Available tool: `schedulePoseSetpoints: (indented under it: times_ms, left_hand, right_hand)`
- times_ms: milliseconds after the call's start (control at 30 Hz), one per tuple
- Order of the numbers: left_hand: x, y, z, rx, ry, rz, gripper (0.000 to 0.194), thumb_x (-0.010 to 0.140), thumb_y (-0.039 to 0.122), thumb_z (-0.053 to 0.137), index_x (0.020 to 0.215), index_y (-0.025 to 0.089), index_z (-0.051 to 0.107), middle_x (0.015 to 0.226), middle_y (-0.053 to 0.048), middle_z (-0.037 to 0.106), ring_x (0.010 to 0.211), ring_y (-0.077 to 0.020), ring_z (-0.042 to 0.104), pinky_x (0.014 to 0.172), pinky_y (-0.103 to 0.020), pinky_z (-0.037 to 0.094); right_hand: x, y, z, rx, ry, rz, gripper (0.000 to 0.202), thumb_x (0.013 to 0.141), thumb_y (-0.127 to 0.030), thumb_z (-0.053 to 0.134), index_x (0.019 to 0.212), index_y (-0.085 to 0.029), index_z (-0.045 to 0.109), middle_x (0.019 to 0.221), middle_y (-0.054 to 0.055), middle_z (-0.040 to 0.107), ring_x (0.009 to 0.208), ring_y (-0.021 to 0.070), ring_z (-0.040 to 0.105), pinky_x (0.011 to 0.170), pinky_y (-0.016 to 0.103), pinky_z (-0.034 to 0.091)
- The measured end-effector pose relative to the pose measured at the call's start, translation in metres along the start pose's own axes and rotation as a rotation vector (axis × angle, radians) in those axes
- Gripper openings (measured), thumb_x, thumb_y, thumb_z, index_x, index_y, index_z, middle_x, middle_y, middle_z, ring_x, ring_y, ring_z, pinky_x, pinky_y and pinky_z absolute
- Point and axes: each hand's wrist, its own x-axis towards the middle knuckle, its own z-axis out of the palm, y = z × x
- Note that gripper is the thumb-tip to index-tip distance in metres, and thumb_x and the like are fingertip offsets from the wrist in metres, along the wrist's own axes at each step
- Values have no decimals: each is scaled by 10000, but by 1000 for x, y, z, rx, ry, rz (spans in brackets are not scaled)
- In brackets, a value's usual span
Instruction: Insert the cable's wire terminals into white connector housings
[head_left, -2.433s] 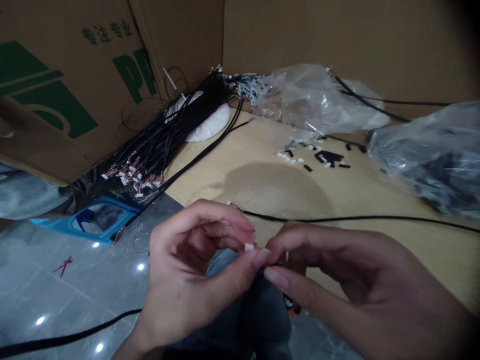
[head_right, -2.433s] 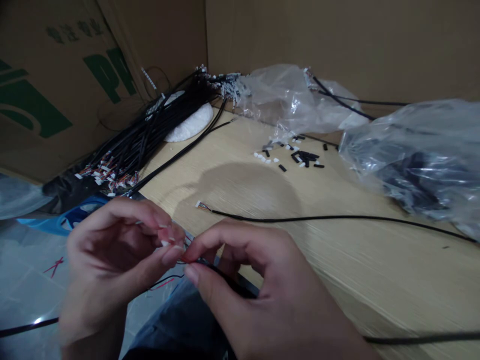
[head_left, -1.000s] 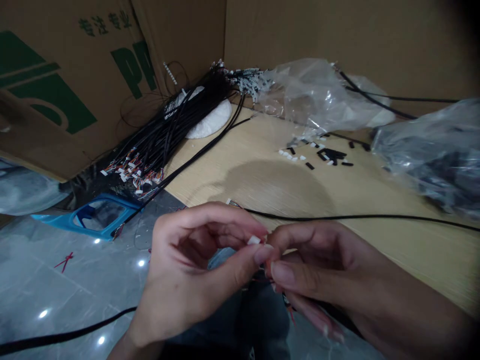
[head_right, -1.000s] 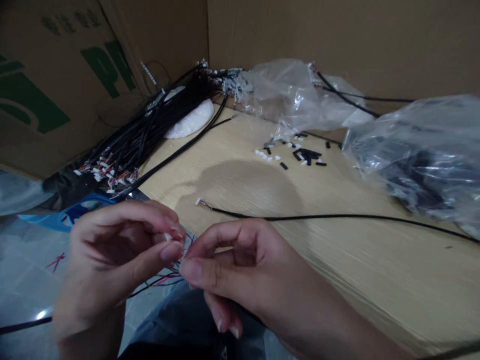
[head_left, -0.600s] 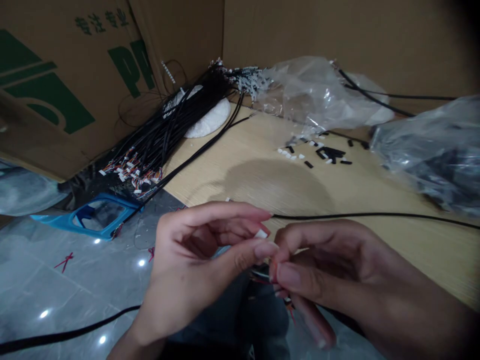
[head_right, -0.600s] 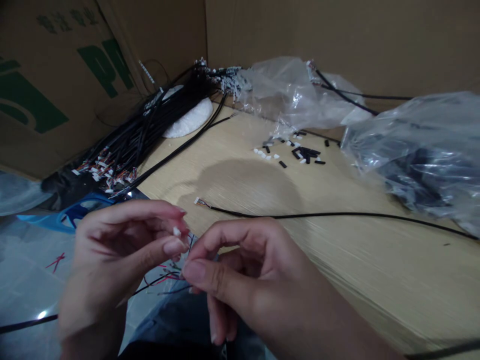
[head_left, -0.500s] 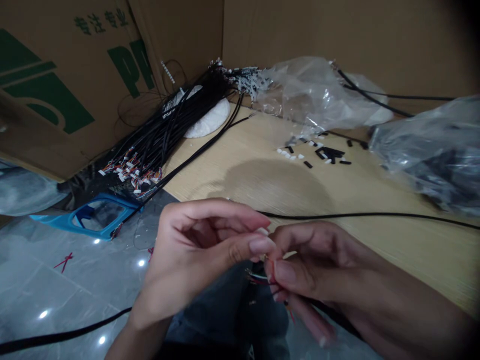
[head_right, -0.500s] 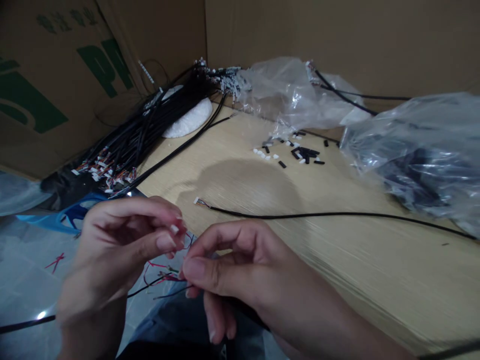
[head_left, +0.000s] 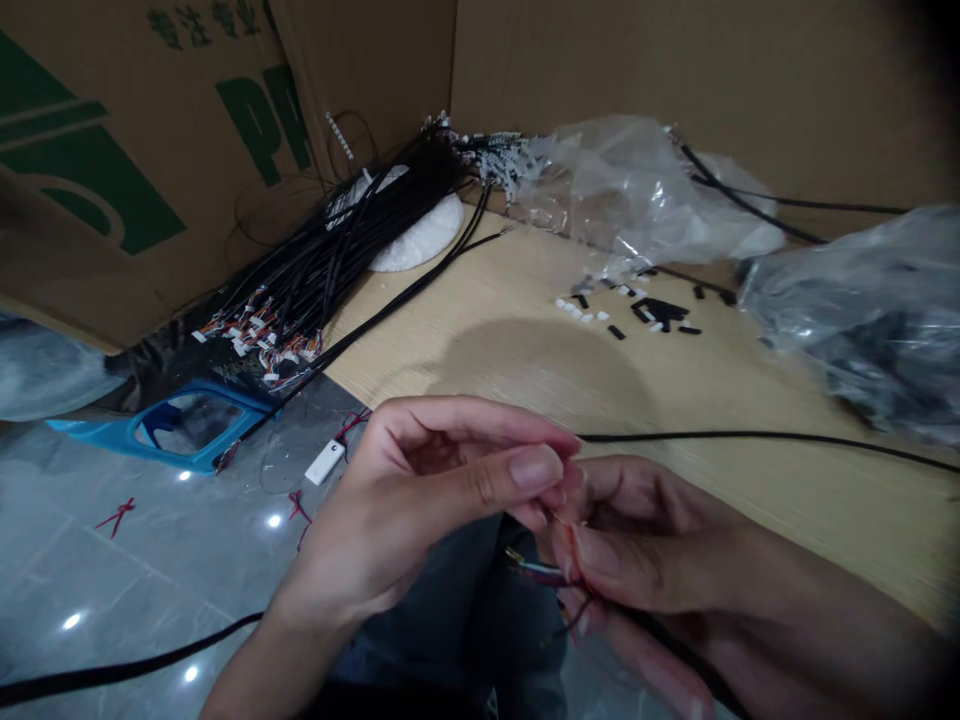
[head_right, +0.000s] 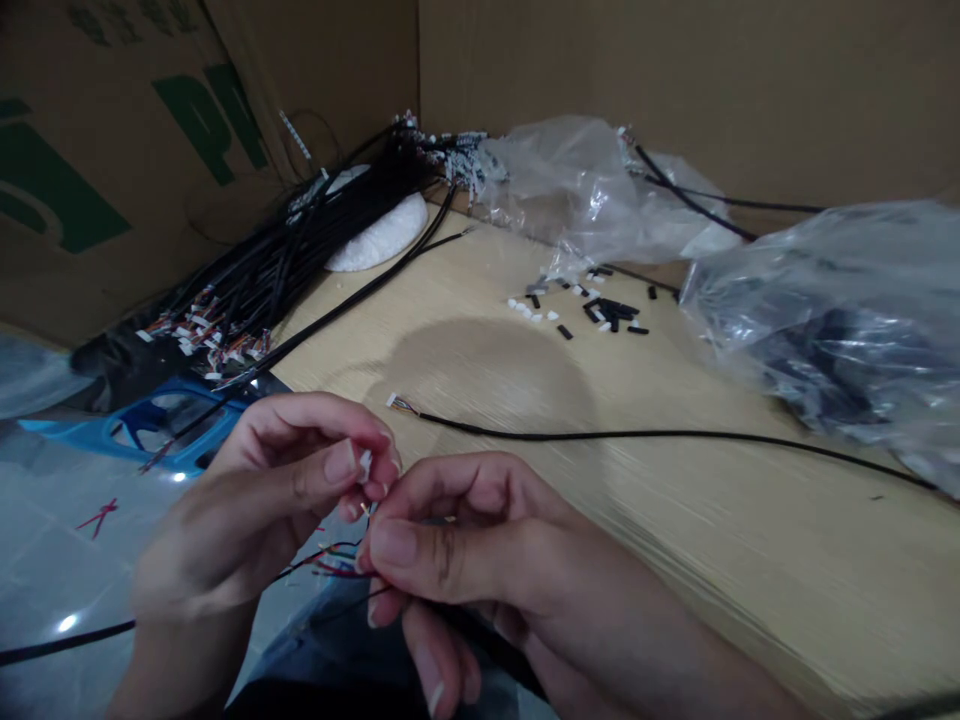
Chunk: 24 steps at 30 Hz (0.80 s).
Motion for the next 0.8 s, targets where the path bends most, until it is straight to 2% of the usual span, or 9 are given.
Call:
schedulePoseSetpoints:
  times_ms: [167,333,533,800]
  left_hand:
    - [1,-2,-2,-57,40,-8,63,716,101,753,735,154,725,686,34,694,577,-24,610,528,-60,504]
    - [2,-7,-5,-226,-20,-106,111,794,101,682,889,140,726,751,18,714,672,-32,651,612,-51,528]
    - [-1,-4,-1,-146,-13,-129,95,787,82,686,844,140,735,729,32,720,634,-30,658,599,-45,538]
    - [1,-4,3,-174,-4,-142,112,777,41,674,793,131,738,724,19,721,624,-51,672,601,-59,552]
  right_hand:
    - [-1,0,2,35,12,-31,178,803,-247,672,694,-114,628,642,0,604,378,-9,471,417,67,405]
    - [-3,2,1,14,39,-43,156,811,-252,655,723,-124,642,666,19,618,367,0,471,405,82,408]
    - [-7,2,-2,27,23,-47,146,821,-255,647,739,-135,631,676,9,613,376,-9,466,438,88,414]
    - [-9,-3,2,42,46,-21,145,825,-227,642,731,-119,619,677,10,606,390,-21,494,438,57,385]
